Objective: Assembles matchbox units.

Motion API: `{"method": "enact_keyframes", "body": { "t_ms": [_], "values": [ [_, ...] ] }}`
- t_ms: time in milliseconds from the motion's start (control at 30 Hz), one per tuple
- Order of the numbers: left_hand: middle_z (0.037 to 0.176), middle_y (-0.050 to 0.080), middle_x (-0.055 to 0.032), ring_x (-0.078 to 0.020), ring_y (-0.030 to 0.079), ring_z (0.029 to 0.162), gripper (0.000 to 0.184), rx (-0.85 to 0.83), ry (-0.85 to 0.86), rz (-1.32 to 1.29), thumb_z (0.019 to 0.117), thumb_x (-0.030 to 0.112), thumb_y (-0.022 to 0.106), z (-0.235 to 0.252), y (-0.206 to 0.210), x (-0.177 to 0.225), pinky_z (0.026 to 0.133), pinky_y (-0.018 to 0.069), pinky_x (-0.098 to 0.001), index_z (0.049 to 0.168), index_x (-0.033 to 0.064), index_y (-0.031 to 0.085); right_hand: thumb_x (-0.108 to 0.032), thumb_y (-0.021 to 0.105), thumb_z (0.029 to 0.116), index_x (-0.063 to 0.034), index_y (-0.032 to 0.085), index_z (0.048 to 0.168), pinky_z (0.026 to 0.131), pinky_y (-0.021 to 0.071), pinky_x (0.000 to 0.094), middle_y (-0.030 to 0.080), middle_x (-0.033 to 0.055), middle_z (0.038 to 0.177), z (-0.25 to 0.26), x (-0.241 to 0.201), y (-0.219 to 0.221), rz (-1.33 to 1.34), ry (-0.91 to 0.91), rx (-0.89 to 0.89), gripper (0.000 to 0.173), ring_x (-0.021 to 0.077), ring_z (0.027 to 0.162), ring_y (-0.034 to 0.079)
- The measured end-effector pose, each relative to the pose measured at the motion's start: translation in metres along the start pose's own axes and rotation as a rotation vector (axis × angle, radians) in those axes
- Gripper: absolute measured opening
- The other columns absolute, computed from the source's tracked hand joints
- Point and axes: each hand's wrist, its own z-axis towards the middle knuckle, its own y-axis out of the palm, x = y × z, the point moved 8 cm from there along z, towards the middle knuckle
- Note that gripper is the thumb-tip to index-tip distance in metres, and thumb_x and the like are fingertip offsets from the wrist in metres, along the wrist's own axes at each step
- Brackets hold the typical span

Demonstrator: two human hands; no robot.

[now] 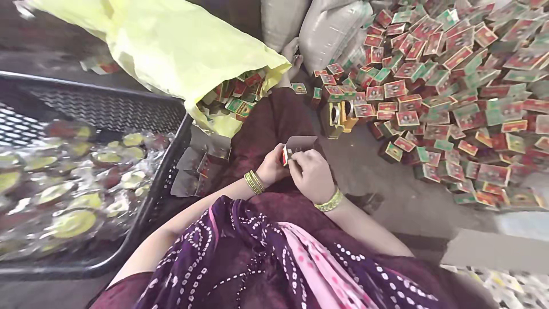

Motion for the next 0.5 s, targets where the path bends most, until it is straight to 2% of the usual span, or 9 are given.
{"method": "enact_keyframes", "body": {
  "t_ms": [67, 100, 167, 233, 300, 367, 400, 433, 500],
  "values": [
    [0.11, 0.071, -0.0091, -0.0097, 0.068, 0.103, 0.059, -0.013, 0.022, -0.005, 0.0829, 0.027, 0.081, 0.0, 0.002, -0.003, 0.096, 0.0564, -0.0321, 0.128, -0.0025, 0.056, -0.025, 0.054, 0.1019, -0.0082, 0.073, 0.088, 0.082, 0.0538, 0.0413, 0.071, 0.0067, 0.083, -0.003, -0.006, 0.013, -0.083, -0.081, -0.128, 0.029, 0.0261, 0.089, 0.067],
    [0.111, 0.071, -0.0093, -0.0101, 0.068, 0.105, 0.056, -0.025, 0.028, 0.001, 0.0851, 0.027, 0.078, 0.0, 0.003, -0.004, 0.097, 0.0562, -0.0329, 0.128, -0.0016, 0.057, -0.027, 0.051, 0.1024, -0.0092, 0.07, 0.084, 0.083, 0.0525, 0.0447, 0.07, 0.0082, 0.089, -0.003, -0.007, 0.018, -0.113, -0.1, -0.192, 0.031, 0.0288, 0.095, 0.066],
    [0.114, 0.07, -0.0101, -0.0111, 0.067, 0.108, 0.056, -0.045, 0.054, 0.008, 0.0859, 0.027, 0.078, 0.0, 0.005, -0.004, 0.099, 0.0553, -0.0336, 0.129, -0.0016, 0.057, -0.031, 0.051, 0.1013, -0.0113, 0.071, 0.084, 0.085, 0.0523, 0.0513, 0.07, 0.0122, 0.107, -0.002, -0.005, 0.019, -0.138, -0.106, -0.259, 0.033, 0.0335, 0.105, 0.063],
    [0.114, 0.07, -0.0114, -0.0117, 0.068, 0.107, 0.064, -0.029, 0.057, 0.021, 0.0826, 0.028, 0.081, 0.001, 0.002, 0.0, 0.098, 0.0559, -0.0339, 0.131, -0.0028, 0.053, -0.036, 0.055, 0.1006, -0.0147, 0.076, 0.093, 0.09, 0.0508, 0.0546, 0.069, 0.0123, 0.115, 0.0, 0.001, 0.004, -0.089, -0.085, -0.146, 0.03, 0.0337, 0.112, 0.062],
    [0.12, 0.068, -0.0139, -0.0132, 0.067, 0.111, 0.087, 0.017, 0.038, -0.031, 0.0772, 0.032, 0.087, 0.0, -0.003, 0.003, 0.101, 0.0557, -0.035, 0.14, -0.0056, 0.04, -0.033, 0.059, 0.0999, -0.0154, 0.078, 0.111, 0.099, 0.0475, 0.0533, 0.067, 0.0124, 0.12, -0.001, 0.017, -0.02, 0.065, -0.015, 0.101, 0.029, 0.0307, 0.116, 0.059],
    [0.128, 0.063, -0.0152, -0.0156, 0.065, 0.117, 0.103, 0.076, 0.05, -0.133, 0.0764, 0.031, 0.09, -0.002, -0.005, 0.006, 0.103, 0.0555, -0.0369, 0.147, -0.0047, 0.024, -0.024, 0.056, 0.1018, -0.0061, 0.072, 0.117, 0.103, 0.0468, 0.0426, 0.065, 0.0119, 0.12, -0.002, 0.047, -0.036, 0.357, 0.173, 0.249, 0.028, 0.0229, 0.117, 0.058],
    [0.13, 0.061, -0.0155, -0.0164, 0.064, 0.118, 0.106, 0.087, 0.074, -0.161, 0.0779, 0.032, 0.089, -0.003, -0.005, 0.007, 0.103, 0.0559, -0.0375, 0.148, -0.0039, 0.018, -0.021, 0.056, 0.1025, -0.0026, 0.066, 0.121, 0.098, 0.0508, 0.0344, 0.064, 0.0098, 0.118, -0.003, 0.064, -0.034, 0.552, 0.324, 0.253, 0.028, 0.0165, 0.112, 0.06],
    [0.131, 0.059, -0.0161, -0.0171, 0.064, 0.119, 0.109, 0.075, 0.088, -0.175, 0.0792, 0.034, 0.088, -0.005, -0.003, 0.007, 0.103, 0.056, -0.0381, 0.15, -0.003, 0.014, -0.019, 0.056, 0.1023, -0.003, 0.06, 0.125, 0.094, 0.0535, 0.0299, 0.065, 0.0069, 0.116, -0.005, 0.079, -0.026, 0.756, 0.499, 0.219, 0.028, 0.0123, 0.107, 0.062],
    [0.134, 0.058, -0.0178, -0.0172, 0.064, 0.12, 0.108, 0.003, 0.115, -0.161, 0.0818, 0.038, 0.085, -0.007, 0.004, 0.01, 0.103, 0.0559, -0.0375, 0.152, -0.0033, 0.015, -0.016, 0.06, 0.1011, -0.0044, 0.056, 0.126, 0.083, 0.0555, 0.0297, 0.066, 0.0058, 0.107, -0.013, 0.091, -0.003, 1.072, 0.754, 0.094, 0.028, 0.0122, 0.095, 0.064]
  ]
}}
